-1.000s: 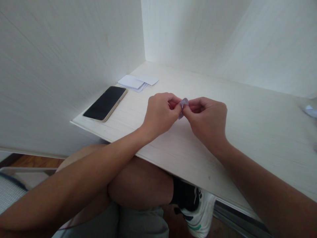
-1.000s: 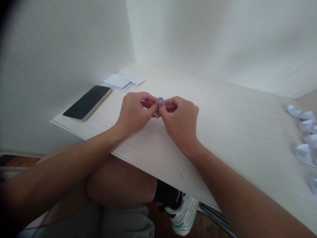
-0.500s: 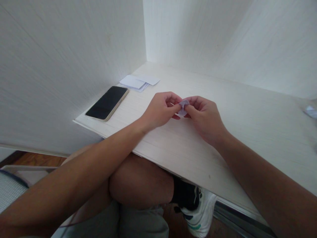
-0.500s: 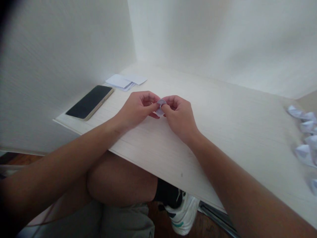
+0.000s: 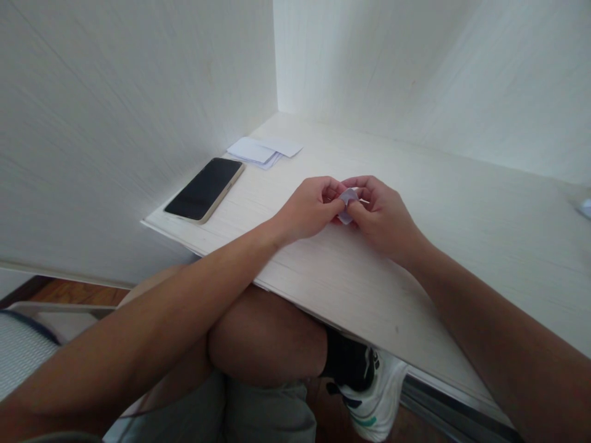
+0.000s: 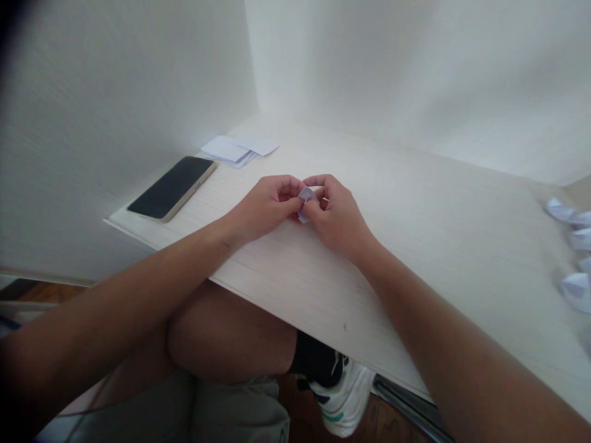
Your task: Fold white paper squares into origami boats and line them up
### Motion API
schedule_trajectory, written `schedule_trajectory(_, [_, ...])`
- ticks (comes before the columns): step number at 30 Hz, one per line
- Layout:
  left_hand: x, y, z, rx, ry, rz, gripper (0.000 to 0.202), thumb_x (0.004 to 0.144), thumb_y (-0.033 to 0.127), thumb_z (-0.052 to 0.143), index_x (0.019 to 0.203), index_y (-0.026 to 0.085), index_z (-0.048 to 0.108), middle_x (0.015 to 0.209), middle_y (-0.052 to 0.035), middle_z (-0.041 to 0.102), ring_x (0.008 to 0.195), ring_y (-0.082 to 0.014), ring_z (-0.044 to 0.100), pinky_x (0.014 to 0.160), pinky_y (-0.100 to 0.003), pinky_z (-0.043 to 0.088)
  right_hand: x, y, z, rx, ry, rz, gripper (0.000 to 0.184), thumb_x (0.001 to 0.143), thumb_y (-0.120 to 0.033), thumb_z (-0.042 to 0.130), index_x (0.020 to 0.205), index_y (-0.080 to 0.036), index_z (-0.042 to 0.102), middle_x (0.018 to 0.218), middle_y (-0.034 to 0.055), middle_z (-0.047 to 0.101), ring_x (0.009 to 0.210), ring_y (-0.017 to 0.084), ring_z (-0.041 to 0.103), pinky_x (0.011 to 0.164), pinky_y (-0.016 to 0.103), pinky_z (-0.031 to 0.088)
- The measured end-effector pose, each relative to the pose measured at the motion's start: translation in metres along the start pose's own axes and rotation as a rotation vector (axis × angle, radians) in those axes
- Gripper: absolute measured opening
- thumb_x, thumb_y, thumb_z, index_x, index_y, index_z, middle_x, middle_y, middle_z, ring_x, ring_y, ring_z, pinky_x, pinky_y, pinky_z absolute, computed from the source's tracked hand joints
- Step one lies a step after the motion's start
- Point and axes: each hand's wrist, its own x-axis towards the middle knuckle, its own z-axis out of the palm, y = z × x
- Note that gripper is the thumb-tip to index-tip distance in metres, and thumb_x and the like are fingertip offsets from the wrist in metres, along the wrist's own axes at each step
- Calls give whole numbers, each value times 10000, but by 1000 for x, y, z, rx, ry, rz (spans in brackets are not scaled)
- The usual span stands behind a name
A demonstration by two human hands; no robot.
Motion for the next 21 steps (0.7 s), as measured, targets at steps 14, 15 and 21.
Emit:
schedule_trajectory(14, [1, -8, -5, 382, 115, 165, 58, 826, 175, 707, 795, 134, 682, 708, -43, 722, 622, -126, 646, 550, -231, 466, -3, -2, 2, -151, 209, -42, 143, 767, -133, 665, 906, -166, 676, 698, 8, 691, 585, 154, 659, 563, 292, 508])
schedule_trajectory(15, [0, -8, -5, 421, 124, 171, 63, 822, 189, 707, 789, 139, 686, 706, -45, 729, 622, -133, 654, 552, -237, 464, -3, -2, 2, -174, 220, -39, 139, 765, -134, 674, 900, -167, 680, 697, 11, 695, 591, 163, 667, 573, 301, 514])
schedule_trajectory(21, [-6, 0, -3, 571, 171, 173, 42, 807, 158, 688, 766, 162, 690, 665, -20, 728, 629, -148, 673, 581, -250, 467, -8, -6, 2, -348, 297, -37, 84, 783, -180, 719, 858, -190, 684, 732, 35, 728, 658, 207, 702, 653, 349, 540])
